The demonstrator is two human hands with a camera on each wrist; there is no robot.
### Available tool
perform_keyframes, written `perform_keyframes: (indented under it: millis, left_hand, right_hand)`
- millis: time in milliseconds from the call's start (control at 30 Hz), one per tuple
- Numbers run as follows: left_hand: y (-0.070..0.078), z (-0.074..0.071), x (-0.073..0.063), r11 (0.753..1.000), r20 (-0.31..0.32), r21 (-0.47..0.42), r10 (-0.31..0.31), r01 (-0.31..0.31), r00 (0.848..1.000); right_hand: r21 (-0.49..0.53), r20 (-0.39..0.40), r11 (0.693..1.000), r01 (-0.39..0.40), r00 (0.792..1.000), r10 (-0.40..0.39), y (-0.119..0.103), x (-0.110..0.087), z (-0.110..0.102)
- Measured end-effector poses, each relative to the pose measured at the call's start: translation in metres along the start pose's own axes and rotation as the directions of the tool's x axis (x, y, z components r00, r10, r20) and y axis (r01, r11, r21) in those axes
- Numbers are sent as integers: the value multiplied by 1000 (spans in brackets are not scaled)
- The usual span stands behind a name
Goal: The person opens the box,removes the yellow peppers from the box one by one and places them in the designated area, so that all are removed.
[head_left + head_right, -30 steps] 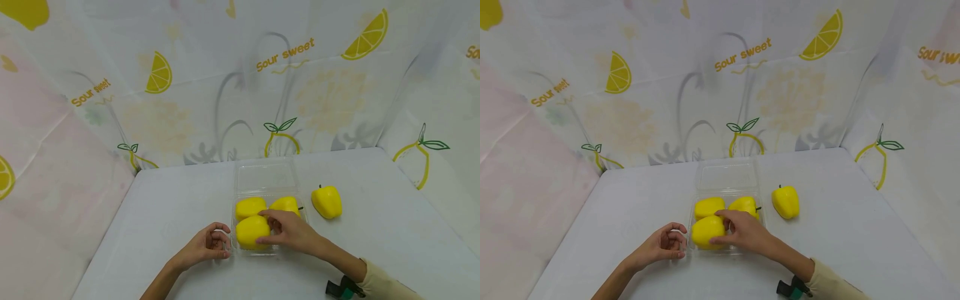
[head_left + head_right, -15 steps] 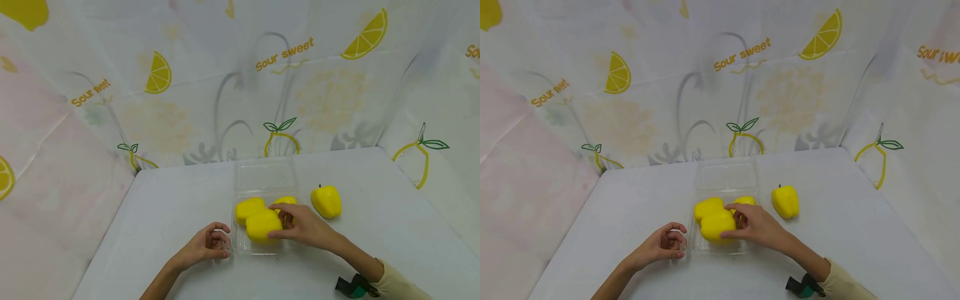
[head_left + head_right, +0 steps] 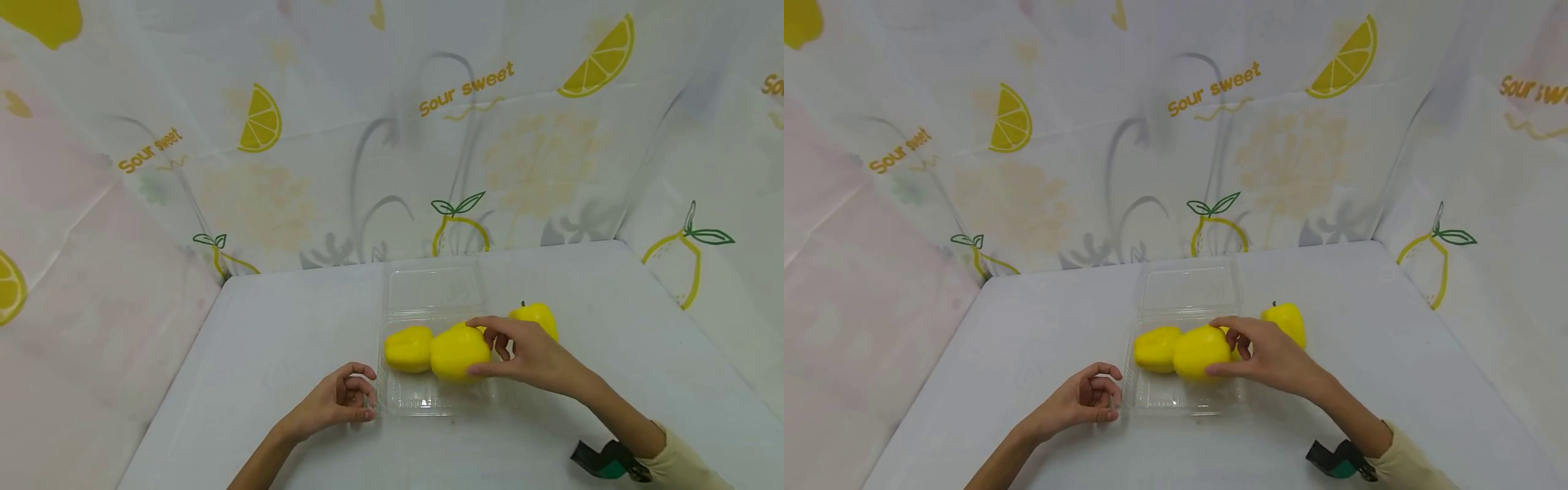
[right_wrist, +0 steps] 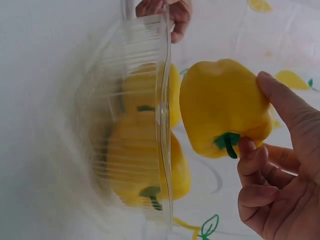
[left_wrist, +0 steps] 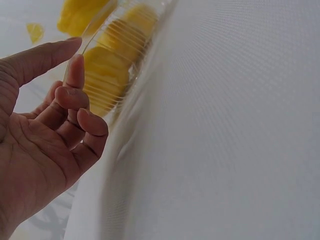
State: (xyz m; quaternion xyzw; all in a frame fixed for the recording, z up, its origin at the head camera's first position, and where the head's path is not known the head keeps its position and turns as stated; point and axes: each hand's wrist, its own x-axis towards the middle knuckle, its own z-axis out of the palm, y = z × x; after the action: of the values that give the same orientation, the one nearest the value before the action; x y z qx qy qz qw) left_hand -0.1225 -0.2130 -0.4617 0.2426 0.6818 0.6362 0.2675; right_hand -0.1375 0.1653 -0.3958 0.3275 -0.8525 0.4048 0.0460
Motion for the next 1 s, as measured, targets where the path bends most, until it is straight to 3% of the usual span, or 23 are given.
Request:
perform_keyframes:
  millis: [600, 1000]
  left_hand:
    - [1, 1, 0, 1000, 6, -22, 4, -4, 1000]
    - [1, 0, 0, 1000, 7, -18, -13, 13, 1000]
  right_hand:
    - [-100, -67, 994, -50, 997, 44, 20, -19, -39]
    - [-174, -88, 984, -41, 996, 26, 32, -28, -66]
